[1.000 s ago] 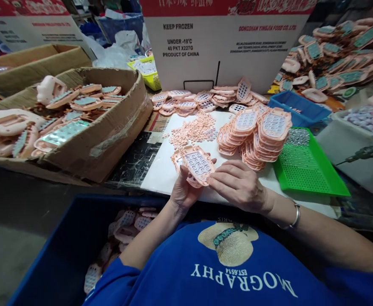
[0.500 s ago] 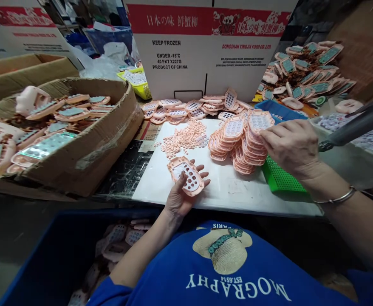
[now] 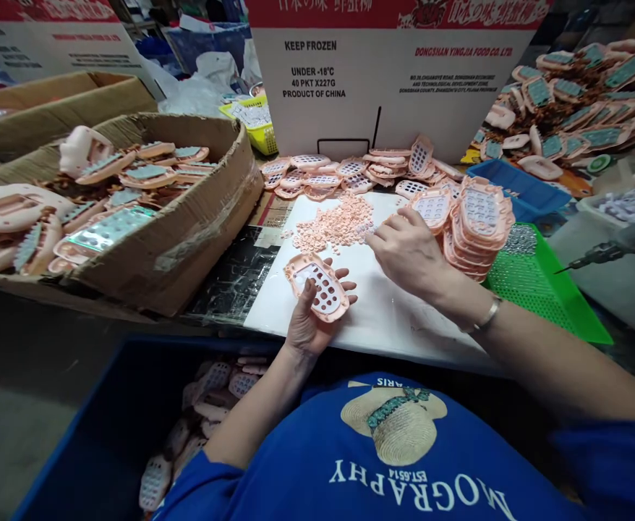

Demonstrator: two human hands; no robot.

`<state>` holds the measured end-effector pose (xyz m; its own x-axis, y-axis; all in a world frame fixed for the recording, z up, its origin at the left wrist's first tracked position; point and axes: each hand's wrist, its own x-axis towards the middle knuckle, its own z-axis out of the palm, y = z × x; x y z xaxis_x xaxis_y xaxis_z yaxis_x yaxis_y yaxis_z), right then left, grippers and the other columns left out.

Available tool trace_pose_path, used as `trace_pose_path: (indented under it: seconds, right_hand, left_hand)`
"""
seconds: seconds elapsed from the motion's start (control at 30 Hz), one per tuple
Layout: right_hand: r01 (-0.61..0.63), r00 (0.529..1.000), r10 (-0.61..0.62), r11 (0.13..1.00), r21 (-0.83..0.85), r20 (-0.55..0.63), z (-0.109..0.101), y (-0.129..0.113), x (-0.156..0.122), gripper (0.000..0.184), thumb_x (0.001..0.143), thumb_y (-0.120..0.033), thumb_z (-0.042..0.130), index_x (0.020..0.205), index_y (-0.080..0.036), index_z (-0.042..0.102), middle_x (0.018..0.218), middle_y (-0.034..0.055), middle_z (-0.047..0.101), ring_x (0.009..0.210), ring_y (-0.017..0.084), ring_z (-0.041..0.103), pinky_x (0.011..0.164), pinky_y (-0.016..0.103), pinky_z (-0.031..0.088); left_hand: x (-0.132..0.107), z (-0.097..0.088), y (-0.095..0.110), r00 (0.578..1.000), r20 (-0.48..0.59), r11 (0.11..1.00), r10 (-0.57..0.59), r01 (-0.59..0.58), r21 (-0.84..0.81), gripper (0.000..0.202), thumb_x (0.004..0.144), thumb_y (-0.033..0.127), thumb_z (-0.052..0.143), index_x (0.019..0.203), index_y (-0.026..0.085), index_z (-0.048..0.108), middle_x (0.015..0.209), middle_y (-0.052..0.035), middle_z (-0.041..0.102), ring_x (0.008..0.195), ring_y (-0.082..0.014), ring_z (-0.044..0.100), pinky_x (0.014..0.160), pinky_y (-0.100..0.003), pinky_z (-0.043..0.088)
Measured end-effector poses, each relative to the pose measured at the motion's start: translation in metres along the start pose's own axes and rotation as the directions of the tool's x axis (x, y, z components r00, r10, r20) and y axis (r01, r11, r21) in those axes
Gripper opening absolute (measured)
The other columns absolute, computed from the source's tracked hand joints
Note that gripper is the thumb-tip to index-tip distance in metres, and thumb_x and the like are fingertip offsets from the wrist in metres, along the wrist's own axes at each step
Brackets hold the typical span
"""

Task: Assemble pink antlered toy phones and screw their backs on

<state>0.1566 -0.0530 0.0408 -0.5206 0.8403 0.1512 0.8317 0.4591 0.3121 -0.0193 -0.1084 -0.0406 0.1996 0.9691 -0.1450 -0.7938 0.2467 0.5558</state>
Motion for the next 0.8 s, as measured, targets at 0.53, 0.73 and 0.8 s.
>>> trace_pose_path:
  seconds: [0.53,0.73,0.8]
  right_hand:
    - [-0.066,0.925,0.062,0.998,-0.001,0.375,0.038,0.013,0.097,0.039,0.091,-0.007,0.042,0.121,-0.015,0.065,0.113,0.0198,0.069,0.108,0.032,0.059,0.091,0.044,0.037]
    - [-0.053,0.913,0.037,0.998,0.029,0.407,0.029,0.016,0.097,0.04,0.087,-0.006,0.046,0.122,-0.014,0.065,0.11,0.0187,0.071,0.107,0.032,0.062,0.087,0.042,0.04]
    - [-0.037,0.918,0.014,0.998,0.05,0.396,0.026,0.017,0.095,0.041,0.086,-0.006,0.049,0.122,-0.015,0.065,0.114,0.0183,0.07,0.11,0.032,0.062,0.086,0.04,0.04]
  left_hand:
    - [0.005,-0.002,0.0,0.995,0.097,0.997,0.012,-0.004,-0.083,0.082,0.058,0.07,0.082,0.114,0.012,0.065,0.099,-0.0102,0.074,0.072,-0.0205,0.071,0.06,-0.031,0.06]
    - [0.006,-0.003,-0.001,0.998,0.065,0.998,0.015,-0.011,-0.058,0.077,0.066,0.068,0.079,0.116,0.012,0.063,0.099,-0.0107,0.073,0.073,-0.0207,0.071,0.06,-0.031,0.06]
    - [0.006,-0.003,-0.001,0.998,0.062,0.999,0.013,-0.01,-0.048,0.075,0.067,0.068,0.078,0.116,0.012,0.063,0.099,-0.011,0.073,0.073,-0.0209,0.071,0.06,-0.032,0.06]
